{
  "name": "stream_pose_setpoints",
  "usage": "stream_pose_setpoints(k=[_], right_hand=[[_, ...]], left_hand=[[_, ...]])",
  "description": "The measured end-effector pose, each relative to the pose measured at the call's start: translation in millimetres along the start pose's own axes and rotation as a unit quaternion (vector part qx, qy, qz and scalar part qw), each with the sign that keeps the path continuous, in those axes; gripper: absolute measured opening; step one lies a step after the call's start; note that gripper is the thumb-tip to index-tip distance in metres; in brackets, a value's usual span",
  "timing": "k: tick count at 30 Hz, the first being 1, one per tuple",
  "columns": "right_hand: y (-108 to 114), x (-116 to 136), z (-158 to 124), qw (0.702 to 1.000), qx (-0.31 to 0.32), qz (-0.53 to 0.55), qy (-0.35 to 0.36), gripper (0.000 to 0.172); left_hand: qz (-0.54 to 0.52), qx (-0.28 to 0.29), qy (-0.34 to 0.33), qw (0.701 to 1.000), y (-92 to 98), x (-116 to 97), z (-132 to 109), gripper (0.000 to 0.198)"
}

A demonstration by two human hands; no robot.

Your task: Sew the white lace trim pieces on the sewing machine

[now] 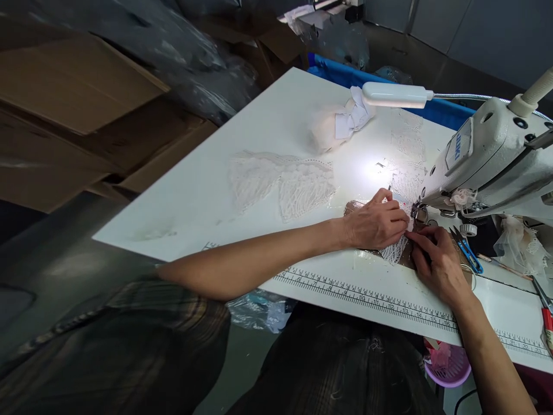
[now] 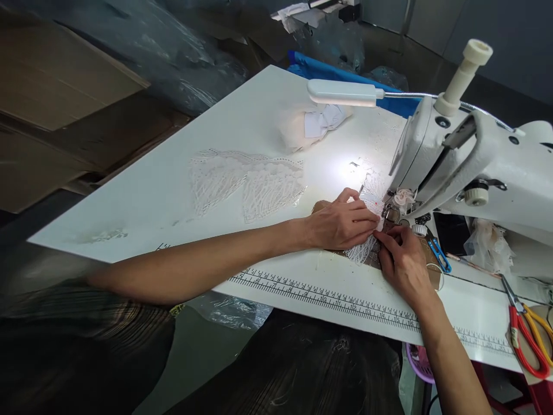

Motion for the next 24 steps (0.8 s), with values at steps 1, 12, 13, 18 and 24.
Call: stream_pose_setpoints(k=[1,12,13,18,24], right_hand=[[0,1,0,1.000,0.001,-0.005,0.003,0.030],[-6,-1,0,0.999,0.014,-0.029,-0.023,0.036],[-7,-2,1,0.999,0.018,-0.030,-0.027,0.037],[-8,-4,5,0.998,0.023,-0.046,-0.042,0.039],[-13,-7,10,0.994,0.053,-0.070,-0.058,0.039]], left_hand=[[-0.001,0.006,0.000,1.000,0.1,0,0,0.034],[0.021,0.036,0.023,0.999,-2.4,7,-2,0.032],[0.021,0.037,0.029,0.999,-2.9,8,-2,0.031],[0.019,0.033,0.050,0.998,-3.8,13,-2,0.034],[0.017,0.028,0.092,0.995,-6.4,20,-1,0.038]])
Point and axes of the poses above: each hand's wrist, its own z-axis towards the middle knuckle, its own y-axis out of the back of the hand, x = y × z, the point moved 10 cm from there along z, towards the middle knuckle, and after that the axes turned 11 degrees about -z, right-handed, at the moved point
